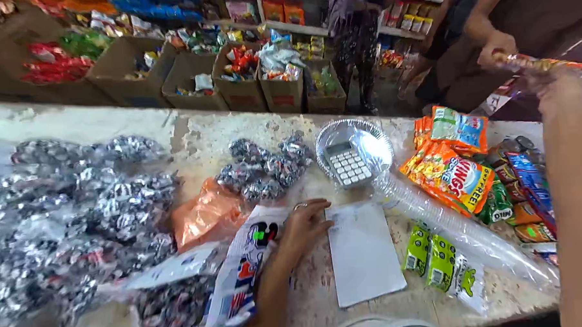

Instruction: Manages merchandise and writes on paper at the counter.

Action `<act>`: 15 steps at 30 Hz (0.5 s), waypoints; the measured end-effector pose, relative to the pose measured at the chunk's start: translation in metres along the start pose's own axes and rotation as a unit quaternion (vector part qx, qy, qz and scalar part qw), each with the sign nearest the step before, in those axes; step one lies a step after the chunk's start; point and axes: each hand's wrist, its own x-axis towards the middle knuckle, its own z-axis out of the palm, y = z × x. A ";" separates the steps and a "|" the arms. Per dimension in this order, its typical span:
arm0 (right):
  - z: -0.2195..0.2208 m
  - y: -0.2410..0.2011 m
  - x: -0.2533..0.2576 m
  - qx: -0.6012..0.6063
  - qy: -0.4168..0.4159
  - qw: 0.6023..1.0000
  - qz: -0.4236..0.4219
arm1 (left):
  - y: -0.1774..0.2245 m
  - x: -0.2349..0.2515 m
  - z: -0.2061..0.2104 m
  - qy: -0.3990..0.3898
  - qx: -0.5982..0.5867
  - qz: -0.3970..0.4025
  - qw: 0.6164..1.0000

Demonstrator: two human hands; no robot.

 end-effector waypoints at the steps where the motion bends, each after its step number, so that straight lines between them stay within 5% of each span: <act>1: 0.001 0.001 0.002 -0.001 -0.020 1.000 -0.006 | 0.002 0.003 -0.001 -0.021 0.023 0.009 0.999; 4: 0.004 -0.016 -0.063 0.132 -0.102 0.985 -0.038 | -0.013 0.004 0.003 -0.048 0.048 0.005 0.998; 8: 0.023 -0.032 -0.274 0.179 -0.243 0.952 0.059 | -0.038 -0.003 0.012 -0.029 0.048 0.033 0.998; 12: 0.038 0.074 -0.392 0.066 -0.407 0.908 0.081 | -0.035 -0.004 0.009 -0.042 0.034 0.022 0.998; 15: 0.052 0.119 -0.412 0.017 -0.370 0.928 0.050 | -0.036 -0.003 0.008 -0.045 0.050 0.025 0.997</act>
